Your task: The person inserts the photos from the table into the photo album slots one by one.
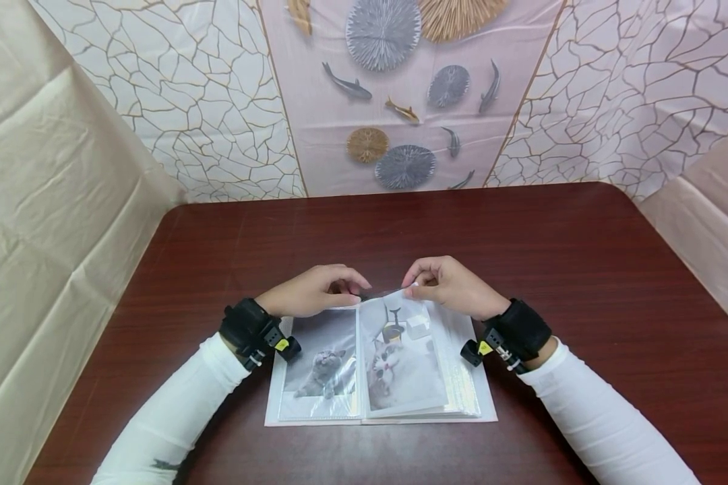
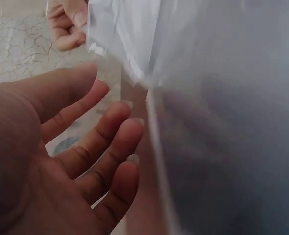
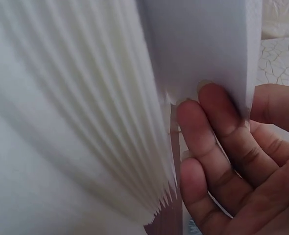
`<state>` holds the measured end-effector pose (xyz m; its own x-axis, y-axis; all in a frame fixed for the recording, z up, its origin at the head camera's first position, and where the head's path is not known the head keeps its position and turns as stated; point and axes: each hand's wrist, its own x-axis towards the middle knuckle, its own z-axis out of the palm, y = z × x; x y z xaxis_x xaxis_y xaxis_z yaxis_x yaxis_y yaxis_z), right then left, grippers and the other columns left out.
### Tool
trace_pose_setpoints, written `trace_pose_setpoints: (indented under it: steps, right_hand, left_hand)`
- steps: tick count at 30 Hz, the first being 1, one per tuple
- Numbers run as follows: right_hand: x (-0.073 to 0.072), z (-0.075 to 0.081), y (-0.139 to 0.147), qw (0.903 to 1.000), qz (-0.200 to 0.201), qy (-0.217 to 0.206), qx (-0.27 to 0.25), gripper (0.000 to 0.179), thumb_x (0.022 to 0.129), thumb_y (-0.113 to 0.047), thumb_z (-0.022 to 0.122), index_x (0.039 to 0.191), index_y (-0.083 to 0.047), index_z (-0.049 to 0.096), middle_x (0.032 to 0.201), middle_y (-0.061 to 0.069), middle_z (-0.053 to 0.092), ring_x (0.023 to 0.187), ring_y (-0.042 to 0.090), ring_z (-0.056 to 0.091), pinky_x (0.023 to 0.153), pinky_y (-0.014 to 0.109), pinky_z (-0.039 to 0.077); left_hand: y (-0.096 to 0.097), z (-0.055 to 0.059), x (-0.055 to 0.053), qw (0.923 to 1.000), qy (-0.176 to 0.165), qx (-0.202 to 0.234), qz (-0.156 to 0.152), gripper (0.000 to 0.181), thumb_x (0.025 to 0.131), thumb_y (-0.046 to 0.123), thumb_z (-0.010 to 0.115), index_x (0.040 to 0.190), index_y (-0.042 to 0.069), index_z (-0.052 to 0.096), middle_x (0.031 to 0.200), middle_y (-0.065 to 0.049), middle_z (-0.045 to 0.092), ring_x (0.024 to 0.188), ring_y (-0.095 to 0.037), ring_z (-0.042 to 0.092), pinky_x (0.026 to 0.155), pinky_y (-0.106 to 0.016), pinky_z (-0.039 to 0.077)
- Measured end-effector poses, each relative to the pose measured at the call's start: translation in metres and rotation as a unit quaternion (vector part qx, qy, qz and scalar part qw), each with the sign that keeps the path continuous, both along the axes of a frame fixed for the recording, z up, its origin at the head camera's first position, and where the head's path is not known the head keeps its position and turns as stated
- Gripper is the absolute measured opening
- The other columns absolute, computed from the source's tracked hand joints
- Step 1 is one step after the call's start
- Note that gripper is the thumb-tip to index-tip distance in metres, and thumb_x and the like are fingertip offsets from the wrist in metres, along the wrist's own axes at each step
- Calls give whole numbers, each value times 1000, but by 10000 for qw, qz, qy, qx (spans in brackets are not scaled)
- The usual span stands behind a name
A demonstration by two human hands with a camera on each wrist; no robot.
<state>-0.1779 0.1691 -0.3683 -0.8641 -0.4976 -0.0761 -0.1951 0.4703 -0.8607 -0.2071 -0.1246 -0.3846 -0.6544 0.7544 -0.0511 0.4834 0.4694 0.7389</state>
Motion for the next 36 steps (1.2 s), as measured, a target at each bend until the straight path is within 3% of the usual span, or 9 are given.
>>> trace_pose_setpoints:
  steps: [4, 7, 13, 19, 28, 36]
  right_hand:
    - [-1, -2, 0, 9997, 2, 178, 171, 6, 94, -12, 72, 100, -8, 71, 81, 4, 66, 76, 16, 55, 72, 27, 40]
    - [-1, -3, 1, 9988, 58, 341, 340, 7, 93, -12, 73, 99, -9, 71, 85, 4, 66, 79, 16, 56, 71, 26, 42]
    - [0, 0, 1, 9956, 275, 576, 684, 12, 91, -12, 76, 102, -10, 71, 87, 2, 65, 75, 16, 53, 67, 25, 41]
    - [3, 3, 2, 9887, 440, 790, 1193, 18, 89, -14, 79, 105, -11, 71, 86, 0, 66, 75, 15, 51, 66, 25, 41]
    - [13, 6, 0, 9746, 530, 1068, 1896, 28, 86, -17, 82, 110, -11, 71, 108, 4, 70, 95, 19, 60, 86, 36, 52]
    - [23, 7, 5, 9673, 569, 1109, 2211, 34, 85, -18, 82, 115, -8, 71, 114, 6, 66, 107, 23, 59, 96, 42, 50]
  left_hand:
    - [-14, 10, 3, 9964, 585, -574, 220, 28, 97, 20, 70, 125, 13, 68, 107, 0, 67, 94, -11, 63, 83, -29, 53]
    - [-24, 17, 4, 9914, 776, -963, 430, 24, 98, 22, 69, 120, 14, 70, 107, 0, 66, 92, -11, 62, 81, -30, 52]
    - [-39, 24, 5, 9816, 891, -1511, 759, 11, 97, 25, 70, 102, 16, 71, 98, 0, 63, 84, -14, 56, 75, -30, 49]
    - [-46, 22, 7, 9738, 962, -1902, 796, 16, 96, 30, 71, 96, 14, 71, 92, -1, 61, 80, -14, 54, 71, -29, 47]
    - [-45, 23, 15, 9644, 897, -2293, 965, 19, 99, 31, 67, 97, 13, 71, 92, -2, 61, 77, -15, 54, 68, -28, 46]
    - [-46, 18, 23, 9568, 1220, -2453, 970, 23, 99, 37, 65, 97, 15, 71, 89, 1, 60, 77, -14, 54, 70, -29, 47]
